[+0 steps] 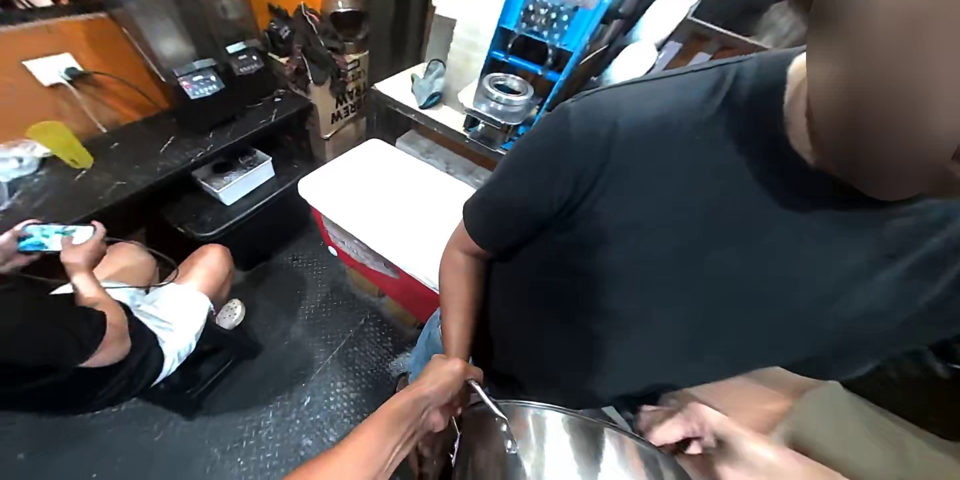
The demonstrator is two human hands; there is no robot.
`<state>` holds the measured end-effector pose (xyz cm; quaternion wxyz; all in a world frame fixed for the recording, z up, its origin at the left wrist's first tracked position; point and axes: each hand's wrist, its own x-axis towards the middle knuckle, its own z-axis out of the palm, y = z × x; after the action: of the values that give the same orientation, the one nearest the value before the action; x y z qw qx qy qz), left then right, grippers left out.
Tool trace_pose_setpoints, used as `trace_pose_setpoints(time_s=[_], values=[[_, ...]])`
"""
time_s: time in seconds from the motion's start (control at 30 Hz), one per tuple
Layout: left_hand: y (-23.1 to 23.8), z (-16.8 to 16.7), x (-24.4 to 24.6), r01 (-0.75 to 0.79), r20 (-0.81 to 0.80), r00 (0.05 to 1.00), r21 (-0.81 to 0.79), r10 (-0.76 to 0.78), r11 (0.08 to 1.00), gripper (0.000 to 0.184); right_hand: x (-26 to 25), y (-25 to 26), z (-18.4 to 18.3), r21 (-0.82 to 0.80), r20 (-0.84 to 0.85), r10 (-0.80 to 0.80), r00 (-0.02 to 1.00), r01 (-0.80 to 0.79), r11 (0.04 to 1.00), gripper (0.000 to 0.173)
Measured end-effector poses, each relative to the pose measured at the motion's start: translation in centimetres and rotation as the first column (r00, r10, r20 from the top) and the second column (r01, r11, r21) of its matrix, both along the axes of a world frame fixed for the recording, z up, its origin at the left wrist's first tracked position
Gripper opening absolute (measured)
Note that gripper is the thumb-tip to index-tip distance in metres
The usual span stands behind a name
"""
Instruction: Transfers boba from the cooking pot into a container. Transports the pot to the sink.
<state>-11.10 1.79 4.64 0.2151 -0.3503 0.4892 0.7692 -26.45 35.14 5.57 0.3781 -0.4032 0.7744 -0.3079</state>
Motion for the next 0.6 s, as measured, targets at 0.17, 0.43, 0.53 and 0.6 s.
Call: trace_pose_setpoints(time_s=[0.17, 0.43, 0.53, 0.6], values=[[0.7, -6.6, -1.4, -0.045, -0.076, 0.996, 0.141, 0.056, 0.989, 0.024, 0.3, -6.8, -1.7, 0.129, 0.241, 0.084, 0.967, -0.117, 0.985, 0.012], [0.7, -5.2, -1.3, 0.051, -0.090, 0.995, 0.118, -0.041, 0.992, 0.019, 2.0, -5.5, -2.5, 0.016, -0.139, 0.308, 0.941, -0.309, 0.951, 0.012], [0.1, -5.5, -1.5, 0.048, -0.117, 0.993, 0.142, -0.032, 0.989, 0.017, 1.9, -1.6, -0.1, 0.119, -0.269, 0.127, 0.955, -0.098, 0.988, 0.025], [-0.1, -5.6, -1.7, 0.042, -0.121, 0.992, 0.152, -0.023, 0.987, 0.016, 1.8, 0.6, 1.9, 0.168, -0.380, 0.058, 0.923, 0.007, 0.986, 0.029]])
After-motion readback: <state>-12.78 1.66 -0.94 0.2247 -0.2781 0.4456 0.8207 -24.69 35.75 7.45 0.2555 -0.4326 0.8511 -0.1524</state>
